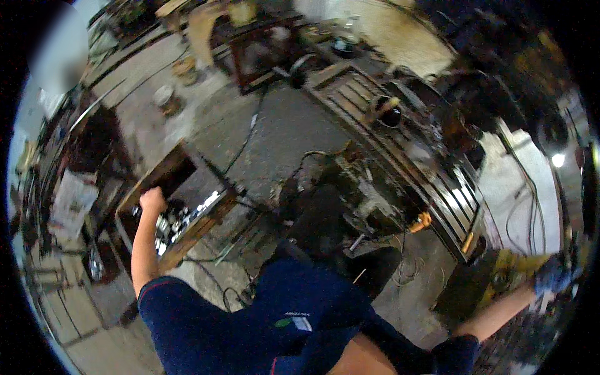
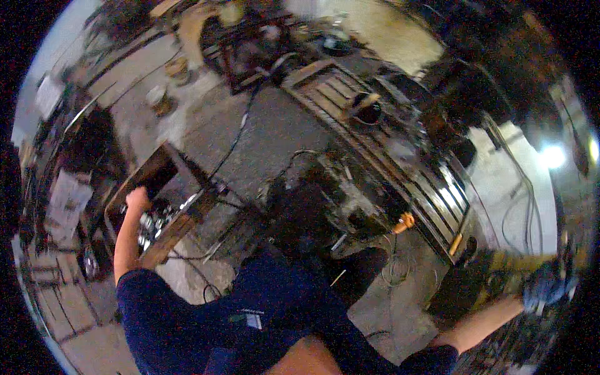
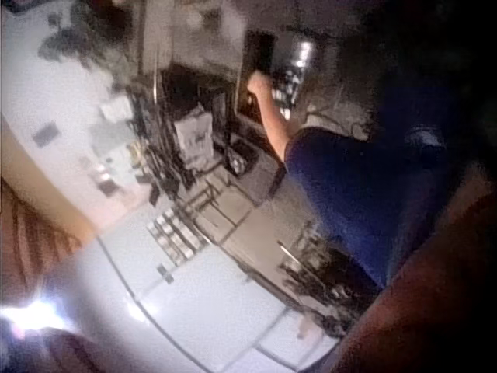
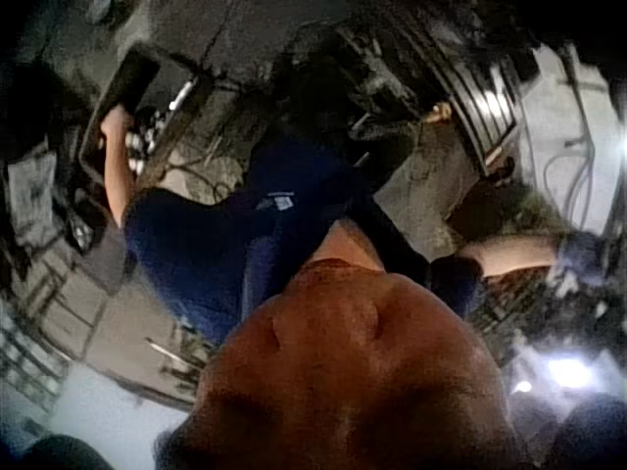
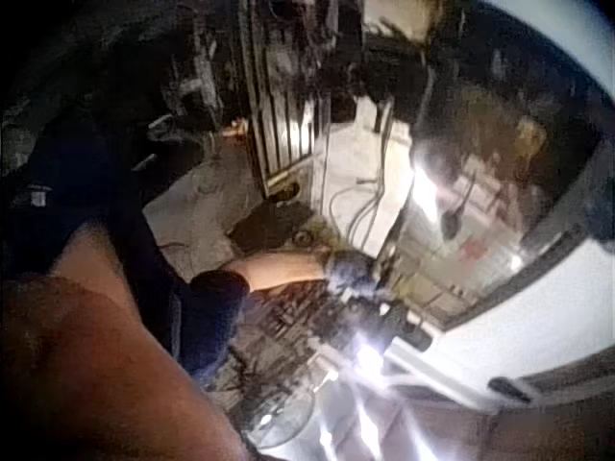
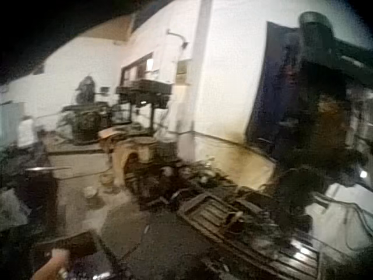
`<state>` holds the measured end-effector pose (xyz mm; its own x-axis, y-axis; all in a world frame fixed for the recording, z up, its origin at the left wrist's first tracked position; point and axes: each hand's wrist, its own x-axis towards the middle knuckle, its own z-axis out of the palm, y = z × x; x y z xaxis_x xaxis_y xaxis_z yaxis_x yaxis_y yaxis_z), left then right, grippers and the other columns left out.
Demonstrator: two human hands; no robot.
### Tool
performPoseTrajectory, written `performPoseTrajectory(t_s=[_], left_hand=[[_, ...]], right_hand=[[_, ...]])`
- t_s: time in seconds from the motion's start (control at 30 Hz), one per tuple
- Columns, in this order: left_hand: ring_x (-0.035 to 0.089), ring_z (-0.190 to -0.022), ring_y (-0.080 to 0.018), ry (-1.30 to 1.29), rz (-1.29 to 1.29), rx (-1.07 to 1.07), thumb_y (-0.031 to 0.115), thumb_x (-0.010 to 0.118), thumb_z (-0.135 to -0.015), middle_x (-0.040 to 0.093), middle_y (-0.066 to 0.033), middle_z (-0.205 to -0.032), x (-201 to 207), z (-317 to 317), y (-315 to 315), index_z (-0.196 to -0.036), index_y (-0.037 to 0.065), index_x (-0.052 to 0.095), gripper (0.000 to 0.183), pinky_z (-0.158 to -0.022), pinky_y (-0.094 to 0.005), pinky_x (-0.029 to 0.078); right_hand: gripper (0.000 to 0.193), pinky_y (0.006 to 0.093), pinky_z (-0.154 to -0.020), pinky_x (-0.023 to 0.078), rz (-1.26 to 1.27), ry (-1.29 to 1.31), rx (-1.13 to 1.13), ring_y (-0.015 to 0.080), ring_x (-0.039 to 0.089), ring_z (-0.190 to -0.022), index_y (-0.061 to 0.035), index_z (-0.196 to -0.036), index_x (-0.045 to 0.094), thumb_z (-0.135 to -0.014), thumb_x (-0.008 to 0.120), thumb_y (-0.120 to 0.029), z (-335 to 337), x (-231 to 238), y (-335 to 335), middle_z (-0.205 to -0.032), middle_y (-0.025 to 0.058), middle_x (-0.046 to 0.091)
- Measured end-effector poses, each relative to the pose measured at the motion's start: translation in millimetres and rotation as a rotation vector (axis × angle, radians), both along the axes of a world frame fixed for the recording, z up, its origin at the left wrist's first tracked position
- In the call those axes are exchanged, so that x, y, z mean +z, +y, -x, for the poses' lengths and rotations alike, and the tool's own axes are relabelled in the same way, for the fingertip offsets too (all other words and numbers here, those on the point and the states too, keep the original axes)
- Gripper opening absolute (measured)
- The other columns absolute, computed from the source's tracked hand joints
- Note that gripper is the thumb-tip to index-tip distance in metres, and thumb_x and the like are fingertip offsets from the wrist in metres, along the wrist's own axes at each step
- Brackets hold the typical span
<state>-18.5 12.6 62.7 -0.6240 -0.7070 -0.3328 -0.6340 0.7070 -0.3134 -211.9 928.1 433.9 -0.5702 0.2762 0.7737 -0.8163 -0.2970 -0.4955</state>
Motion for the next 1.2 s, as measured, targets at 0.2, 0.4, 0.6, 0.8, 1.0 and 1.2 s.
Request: performPoseTrajectory(t_s=[0.2,0.4,0.6,0.8,1.0,1.2], left_hand=[[0.062,-0.093,-0.0263,-0.186,-0.005,-0.088,0.025,0.068,-0.063,0.063,-0.0126,-0.101,-32.5,6.3,-23.0,-0.101,0.009,0.061,0.042,-0.076,-0.0352,0.050],[0.058,-0.099,-0.0289,-0.049,-0.019,0.022,0.014,0.061,-0.068,0.062,-0.0131,-0.099,-16.7,14.8,3.2,-0.096,0.006,0.058,0.029,-0.080,-0.0382,0.048],[0.058,-0.059,-0.0225,0.860,-0.557,0.448,0.009,0.059,-0.074,0.061,-0.0116,-0.075,-14.0,-1.8,-28.5,-0.089,-0.001,0.059,0.018,-0.050,-0.0336,0.046],[0.053,-0.063,-0.0152,1.632,-1.240,0.708,0.015,0.061,-0.080,0.061,-0.0073,-0.084,40.6,41.7,28.0,-0.095,0.005,0.061,0.018,-0.060,-0.0314,0.044],[0.057,-0.077,-0.0202,1.554,-1.728,0.648,0.015,0.059,-0.082,0.061,-0.0069,-0.086,23.8,106.8,26.5,-0.089,0.007,0.055,0.011,-0.082,-0.0399,0.045],[0.053,-0.061,-0.0165,1.564,-1.692,0.628,0.017,0.057,-0.082,0.058,-0.0036,-0.075,57.8,153.5,97.4,-0.087,0.007,0.052,0.012,-0.081,-0.0388,0.046]], right_hand=[[0.037,0.0194,-0.055,0.042,-0.244,0.005,-0.659,0.0125,0.054,-0.074,0.0055,-0.119,0.045,-0.092,0.041,-0.019,-21.0,-9.5,-17.8,-0.103,0.0141,0.057],[0.028,0.0238,-0.066,0.047,-0.591,-0.196,-1.194,0.0152,0.057,-0.083,0.0019,-0.106,0.054,-0.088,0.044,-0.017,-55.8,-95.5,-82.1,-0.099,0.0105,0.058],[0.027,0.0264,-0.070,0.046,-0.530,-1.032,-0.373,0.0118,0.056,-0.076,-0.0004,-0.096,0.065,-0.079,0.065,-0.021,-27.9,-298.9,-126.8,-0.083,0.0066,0.064],[0.029,0.0230,-0.064,0.042,-0.534,-1.331,-0.032,0.0071,0.051,-0.075,-0.0053,-0.101,0.061,-0.080,0.064,-0.026,18.9,-416.7,-150.4,-0.084,-0.0020,0.058],[0.033,0.0265,-0.059,0.042,-0.433,-1.554,-0.376,0.0094,0.050,-0.065,-0.0034,-0.092,0.060,-0.072,0.072,-0.027,38.5,-442.0,-180.7,-0.077,-0.0013,0.057],[0.049,0.0253,-0.063,0.044,-0.347,-0.986,-0.534,0.0096,0.051,-0.073,-0.0034,-0.115,0.050,-0.074,0.071,-0.021,2.6,-341.4,-186.6,-0.090,0.0010,0.056]])
